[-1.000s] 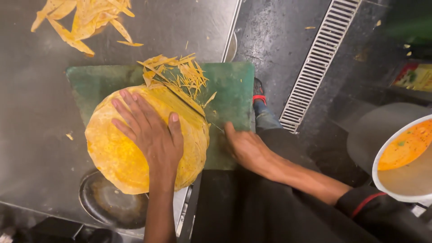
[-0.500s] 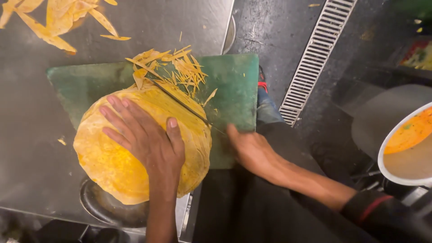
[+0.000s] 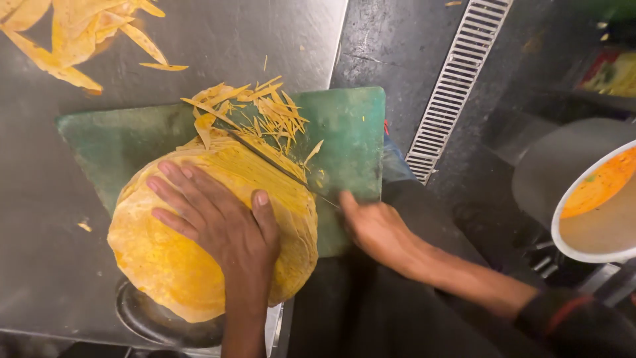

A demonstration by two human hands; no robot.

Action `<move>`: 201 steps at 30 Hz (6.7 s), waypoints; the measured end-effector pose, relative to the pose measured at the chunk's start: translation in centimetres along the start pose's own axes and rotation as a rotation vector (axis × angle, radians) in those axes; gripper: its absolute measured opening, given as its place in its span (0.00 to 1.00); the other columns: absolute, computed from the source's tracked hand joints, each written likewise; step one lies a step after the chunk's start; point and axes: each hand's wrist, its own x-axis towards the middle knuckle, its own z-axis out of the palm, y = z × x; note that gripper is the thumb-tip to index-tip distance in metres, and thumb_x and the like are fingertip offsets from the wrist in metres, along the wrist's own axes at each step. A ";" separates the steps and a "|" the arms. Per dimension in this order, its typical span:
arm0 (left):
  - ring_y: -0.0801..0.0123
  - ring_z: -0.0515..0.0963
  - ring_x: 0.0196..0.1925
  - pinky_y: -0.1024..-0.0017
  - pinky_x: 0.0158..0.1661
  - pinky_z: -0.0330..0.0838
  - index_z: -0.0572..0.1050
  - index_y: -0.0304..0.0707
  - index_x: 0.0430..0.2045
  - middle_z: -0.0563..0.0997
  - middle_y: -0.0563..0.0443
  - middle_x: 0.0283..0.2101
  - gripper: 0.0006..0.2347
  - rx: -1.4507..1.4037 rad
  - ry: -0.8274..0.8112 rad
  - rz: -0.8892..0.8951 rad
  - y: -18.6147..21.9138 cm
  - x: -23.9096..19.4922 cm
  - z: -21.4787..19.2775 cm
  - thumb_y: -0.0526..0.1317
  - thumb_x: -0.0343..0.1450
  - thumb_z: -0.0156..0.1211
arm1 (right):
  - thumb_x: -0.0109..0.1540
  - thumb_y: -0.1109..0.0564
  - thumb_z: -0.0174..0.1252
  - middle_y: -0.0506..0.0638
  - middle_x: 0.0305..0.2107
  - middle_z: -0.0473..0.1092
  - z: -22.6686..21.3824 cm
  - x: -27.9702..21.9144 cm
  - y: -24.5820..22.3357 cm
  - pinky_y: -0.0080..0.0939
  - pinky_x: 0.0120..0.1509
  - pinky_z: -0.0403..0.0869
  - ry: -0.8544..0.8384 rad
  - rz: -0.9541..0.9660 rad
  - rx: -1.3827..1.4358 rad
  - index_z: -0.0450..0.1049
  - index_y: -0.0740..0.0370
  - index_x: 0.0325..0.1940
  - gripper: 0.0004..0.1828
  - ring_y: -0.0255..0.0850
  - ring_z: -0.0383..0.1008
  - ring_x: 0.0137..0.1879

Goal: The person slices a large stack of yellow flatbreads into thin strips with a knife on a green cutting board, holding the stack steady with one hand while cutting around it, and the cut strips accumulate on the board and counter beside the pans.

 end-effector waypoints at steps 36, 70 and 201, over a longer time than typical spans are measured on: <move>0.24 0.39 0.80 0.32 0.73 0.28 0.43 0.17 0.73 0.43 0.20 0.78 0.35 -0.031 -0.019 -0.015 0.5 0.1 -0.9 0.57 0.82 0.32 | 0.57 0.67 0.50 0.61 0.22 0.72 4.7 -6.1 2.4 0.60 0.28 0.73 0.041 0.111 -0.213 0.60 0.68 0.46 0.14 0.61 0.76 0.27; 0.29 0.35 0.82 0.31 0.73 0.22 0.39 0.20 0.75 0.40 0.20 0.79 0.37 -0.018 -0.006 -0.053 0.2 -0.2 -0.2 0.59 0.81 0.29 | 0.58 0.67 0.50 0.66 0.26 0.73 9.3 -9.0 3.4 0.64 0.29 0.74 0.077 0.238 -0.154 0.59 0.67 0.46 0.13 0.65 0.77 0.29; 0.27 0.36 0.81 0.29 0.72 0.23 0.40 0.17 0.73 0.40 0.20 0.78 0.36 -0.038 0.024 -0.013 0.3 0.0 -0.5 0.57 0.81 0.32 | 0.64 0.52 0.53 0.62 0.21 0.72 6.0 -7.8 5.6 0.61 0.24 0.71 0.206 0.178 -0.204 0.60 0.63 0.41 0.13 0.63 0.74 0.24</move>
